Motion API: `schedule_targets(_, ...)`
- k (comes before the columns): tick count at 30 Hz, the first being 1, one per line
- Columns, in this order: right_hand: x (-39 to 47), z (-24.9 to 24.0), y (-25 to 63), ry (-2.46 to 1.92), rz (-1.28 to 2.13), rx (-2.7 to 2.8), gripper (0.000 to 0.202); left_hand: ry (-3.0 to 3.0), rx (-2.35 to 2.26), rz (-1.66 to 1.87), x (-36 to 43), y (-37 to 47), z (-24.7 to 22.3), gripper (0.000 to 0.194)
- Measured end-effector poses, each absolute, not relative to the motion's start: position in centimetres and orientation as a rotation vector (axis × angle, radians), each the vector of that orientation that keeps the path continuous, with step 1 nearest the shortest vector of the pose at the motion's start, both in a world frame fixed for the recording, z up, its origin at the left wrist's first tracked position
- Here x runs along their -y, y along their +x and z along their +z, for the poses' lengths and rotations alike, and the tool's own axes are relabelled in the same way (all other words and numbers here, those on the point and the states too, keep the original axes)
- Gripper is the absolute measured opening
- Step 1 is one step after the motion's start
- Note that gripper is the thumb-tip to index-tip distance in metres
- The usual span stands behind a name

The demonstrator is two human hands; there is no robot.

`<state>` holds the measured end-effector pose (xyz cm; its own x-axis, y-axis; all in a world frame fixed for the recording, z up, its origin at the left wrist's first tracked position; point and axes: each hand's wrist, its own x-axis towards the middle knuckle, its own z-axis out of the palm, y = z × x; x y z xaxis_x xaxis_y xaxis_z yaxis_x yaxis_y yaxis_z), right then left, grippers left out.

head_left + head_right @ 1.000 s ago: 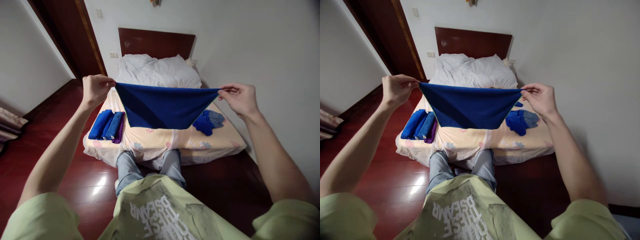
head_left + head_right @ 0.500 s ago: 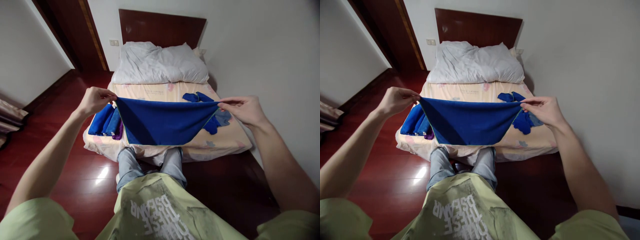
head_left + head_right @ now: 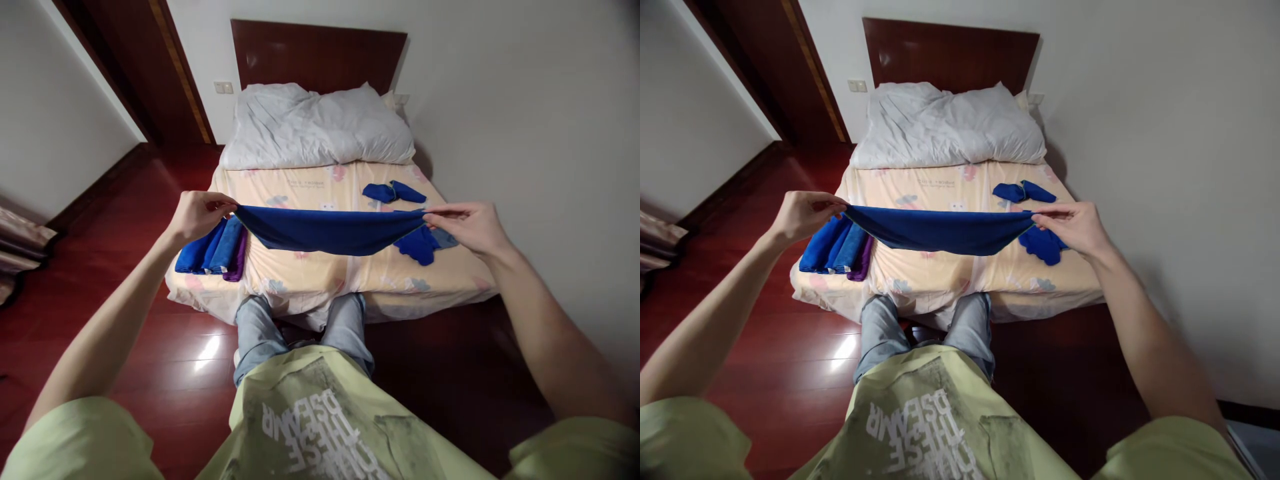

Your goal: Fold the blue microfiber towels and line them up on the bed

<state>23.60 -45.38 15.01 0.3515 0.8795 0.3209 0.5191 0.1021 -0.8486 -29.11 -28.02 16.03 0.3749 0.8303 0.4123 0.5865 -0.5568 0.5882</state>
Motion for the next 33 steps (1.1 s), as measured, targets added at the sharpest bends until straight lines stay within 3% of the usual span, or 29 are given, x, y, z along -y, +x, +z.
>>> schedule_targets(22, 45.4, 14.4, 22.3, -1.609, 0.436, 1.323, 0.039, 2.204, -1.209, 0.948, 28.7, -30.1, 14.4, 0.031)
schedule_targets(33, 48.4, 12.2, 22.4, -1.763, 0.592, 1.384, 0.038, 2.166, -1.18, 0.641, 30.6, -32.0, 12.7, 0.04)
